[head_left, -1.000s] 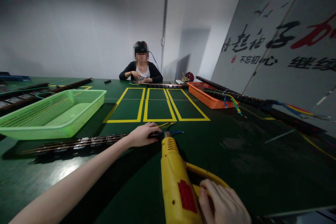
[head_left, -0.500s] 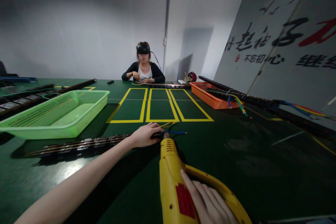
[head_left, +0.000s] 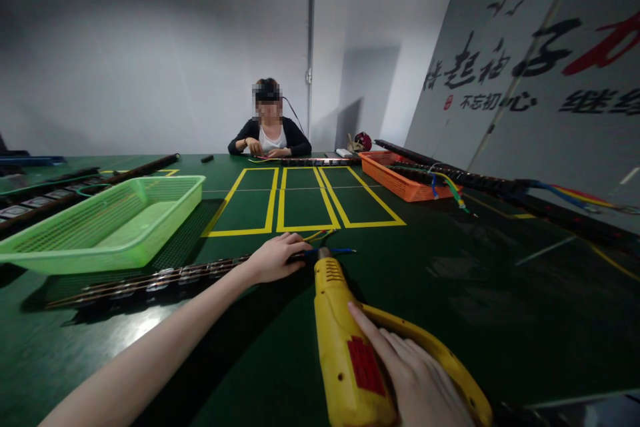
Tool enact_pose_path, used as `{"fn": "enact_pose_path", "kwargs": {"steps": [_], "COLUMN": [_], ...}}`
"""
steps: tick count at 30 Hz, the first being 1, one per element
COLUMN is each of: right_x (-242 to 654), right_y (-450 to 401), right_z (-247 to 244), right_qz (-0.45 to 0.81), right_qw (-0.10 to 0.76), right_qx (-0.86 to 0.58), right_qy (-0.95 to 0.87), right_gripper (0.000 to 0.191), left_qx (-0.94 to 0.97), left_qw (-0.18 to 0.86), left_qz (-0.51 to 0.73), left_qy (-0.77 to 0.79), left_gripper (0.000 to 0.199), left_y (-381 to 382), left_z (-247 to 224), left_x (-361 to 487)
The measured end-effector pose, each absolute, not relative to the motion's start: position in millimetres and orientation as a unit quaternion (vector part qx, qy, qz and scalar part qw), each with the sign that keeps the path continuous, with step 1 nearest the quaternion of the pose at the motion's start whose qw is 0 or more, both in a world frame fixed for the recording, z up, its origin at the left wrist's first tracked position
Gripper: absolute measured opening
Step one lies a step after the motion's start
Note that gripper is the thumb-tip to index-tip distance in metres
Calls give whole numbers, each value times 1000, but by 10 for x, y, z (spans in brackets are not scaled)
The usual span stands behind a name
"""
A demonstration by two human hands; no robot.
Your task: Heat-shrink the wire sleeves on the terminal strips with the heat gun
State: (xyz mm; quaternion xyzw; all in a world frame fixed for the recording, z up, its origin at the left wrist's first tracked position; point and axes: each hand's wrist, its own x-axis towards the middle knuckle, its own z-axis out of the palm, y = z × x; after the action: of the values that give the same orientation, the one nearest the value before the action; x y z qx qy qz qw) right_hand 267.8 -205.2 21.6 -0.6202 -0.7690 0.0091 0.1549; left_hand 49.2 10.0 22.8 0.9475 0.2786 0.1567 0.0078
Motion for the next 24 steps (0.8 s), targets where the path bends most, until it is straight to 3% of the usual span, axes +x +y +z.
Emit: {"fn": "enact_pose_path", "kwargs": {"steps": [3, 10, 24], "right_x": [2771, 2867, 2560], "right_y": [-2032, -2053, -2043], "right_z": [218, 228, 147], "right_qz": [12, -47, -118], "right_qw": [183, 211, 184], "right_qx": [-657, -723, -640], "right_qy": [-731, -656, -736], "right_gripper": [112, 95, 113], "left_qx": [945, 948, 946], "left_qw": [-32, -45, 18], "left_qz": [161, 168, 177], "left_qy": [283, 265, 271], "left_gripper": [37, 36, 36], "left_y": [72, 85, 87], "left_z": [223, 195, 177], "left_x": [502, 506, 513]}}
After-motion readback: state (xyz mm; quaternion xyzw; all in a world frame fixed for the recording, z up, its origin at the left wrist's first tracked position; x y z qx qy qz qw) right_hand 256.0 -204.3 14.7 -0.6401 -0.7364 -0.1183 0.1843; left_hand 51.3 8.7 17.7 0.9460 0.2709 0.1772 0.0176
